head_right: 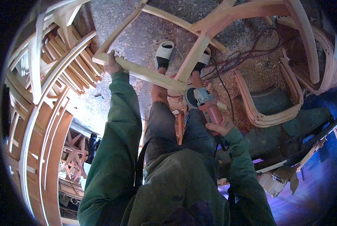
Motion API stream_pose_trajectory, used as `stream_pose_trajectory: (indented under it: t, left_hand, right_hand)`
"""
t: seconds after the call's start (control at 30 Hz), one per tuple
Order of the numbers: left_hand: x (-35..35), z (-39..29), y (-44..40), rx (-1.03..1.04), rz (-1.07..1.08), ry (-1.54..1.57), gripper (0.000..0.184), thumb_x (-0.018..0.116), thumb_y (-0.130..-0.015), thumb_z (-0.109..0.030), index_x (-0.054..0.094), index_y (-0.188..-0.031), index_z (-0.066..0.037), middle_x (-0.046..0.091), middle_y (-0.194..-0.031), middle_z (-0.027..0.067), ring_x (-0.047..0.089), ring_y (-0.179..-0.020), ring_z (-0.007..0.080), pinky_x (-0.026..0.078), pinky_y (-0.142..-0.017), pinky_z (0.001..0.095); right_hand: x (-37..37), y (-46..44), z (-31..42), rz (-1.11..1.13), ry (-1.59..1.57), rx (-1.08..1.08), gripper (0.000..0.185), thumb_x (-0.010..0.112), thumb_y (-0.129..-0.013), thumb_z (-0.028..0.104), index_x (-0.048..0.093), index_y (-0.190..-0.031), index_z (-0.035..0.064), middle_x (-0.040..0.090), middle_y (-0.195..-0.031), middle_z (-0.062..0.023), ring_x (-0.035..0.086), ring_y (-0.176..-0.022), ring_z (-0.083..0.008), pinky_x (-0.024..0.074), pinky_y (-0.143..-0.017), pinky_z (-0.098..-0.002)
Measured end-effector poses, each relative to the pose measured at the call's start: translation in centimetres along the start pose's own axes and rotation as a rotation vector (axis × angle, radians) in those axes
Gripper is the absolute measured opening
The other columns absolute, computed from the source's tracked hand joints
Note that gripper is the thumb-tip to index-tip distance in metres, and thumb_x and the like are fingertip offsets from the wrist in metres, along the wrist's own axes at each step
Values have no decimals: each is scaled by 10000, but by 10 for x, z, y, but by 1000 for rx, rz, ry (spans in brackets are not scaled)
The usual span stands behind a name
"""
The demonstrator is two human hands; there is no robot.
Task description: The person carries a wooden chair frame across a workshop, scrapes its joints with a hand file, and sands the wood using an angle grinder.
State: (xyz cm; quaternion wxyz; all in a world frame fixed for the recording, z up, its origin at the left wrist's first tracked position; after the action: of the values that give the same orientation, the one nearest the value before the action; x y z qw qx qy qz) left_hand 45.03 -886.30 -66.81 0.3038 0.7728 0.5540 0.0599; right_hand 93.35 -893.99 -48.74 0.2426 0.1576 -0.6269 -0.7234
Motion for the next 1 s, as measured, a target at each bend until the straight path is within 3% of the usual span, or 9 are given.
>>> stream_pose_trajectory:
  t: [0.2, 0.3, 0.37, 0.4, 0.5, 0.6, 0.8, 0.9, 1.0]
  left_hand:
    - [3, -1, 4, -32, 22, 0, 447, 775, -723, -280, 539, -985, -4, 527, -683, 88, 542, -514, 211, 503, -444, 337]
    - [6, -8, 11, -50, 3, 26, 441, 698, -794, -394, 523, -981, -35, 520, -710, 79, 547, -567, 214, 498, -478, 345]
    - [5, -8, 11, -75, -42, 50, 518, 649, -812, -507, 514, -1005, -46, 521, -730, 83, 544, -579, 217, 493, -484, 345]
    - [2, -2, 4, -81, -2, -7, 658, 583, -803, -634, 502, -1065, -36, 525, -757, 95, 544, -587, 234, 494, -505, 351]
    - [1, 2, 1, -100, 32, 13, 741, 549, -790, -697, 495, -1090, -22, 527, -760, 105, 553, -605, 246, 503, -529, 365]
    - [0, -3, 3, -68, 12, -28, 772, 516, -786, -733, 499, -1076, -18, 523, -748, 107, 555, -614, 252, 509, -548, 382]
    - [-2, 1, -2, -71, 34, -72, 792, 508, -781, -744, 493, -1078, -10, 522, -792, 119, 561, -671, 260, 509, -578, 398]
    - [-1, 5, -3, -68, 19, -6, 790, 515, -781, -736, 500, -1055, 4, 530, -790, 131, 569, -677, 266, 517, -586, 415]
    - [0, 0, 2, -91, -24, -15, 744, 524, -789, -713, 517, -1011, -3, 534, -773, 135, 555, -645, 276, 509, -585, 411]
  right_hand:
    - [-19, 12, -36, 17, -51, 88, 634, 815, -701, 278, 521, -1203, 26, 626, -930, -90, 644, -758, -179, 528, -585, -326]
    - [-20, 5, -15, -85, 265, -127, 596, 812, -705, 276, 537, -1174, 30, 629, -887, -87, 636, -695, -176, 518, -586, -326]
    - [-1, 1, 6, 9, 65, -30, 552, 787, -726, 229, 532, -1174, 34, 610, -884, -62, 619, -717, -160, 515, -573, -303]
    - [11, -1, 24, 55, -18, -17, 542, 787, -727, 229, 537, -1166, 34, 607, -873, -59, 616, -707, -155, 514, -569, -300]
    - [44, -15, 71, 190, -237, -41, 540, 812, -710, 273, 565, -1125, 31, 611, -817, -69, 613, -637, -148, 508, -562, -305]
    - [67, -50, 102, 174, -138, -281, 464, 758, -770, 167, 527, -1151, 39, 582, -841, -39, 557, -593, -106, 459, -480, -255]
    - [85, -56, 134, 220, -173, -164, 453, 759, -770, 144, 534, -1148, 38, 574, -814, -35, 553, -581, -104, 455, -478, -260]
    - [68, -45, 101, 207, -206, -200, 473, 761, -771, 158, 533, -1168, 36, 581, -826, -40, 561, -587, -111, 465, -492, -268]
    - [41, -21, 52, 133, -148, -71, 517, 819, -701, 274, 565, -1082, 35, 614, -805, -54, 620, -653, -127, 507, -521, -305]
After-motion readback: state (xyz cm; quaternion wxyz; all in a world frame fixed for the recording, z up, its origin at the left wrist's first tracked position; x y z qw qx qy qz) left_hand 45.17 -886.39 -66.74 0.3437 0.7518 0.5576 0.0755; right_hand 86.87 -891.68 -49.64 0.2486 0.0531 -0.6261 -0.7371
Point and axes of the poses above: each hand's wrist, its own y-axis away from the middle knuckle, its own x-axis out of the palm, z = x × y, the point moved 7 cm from there along -y, towards the middle knuckle
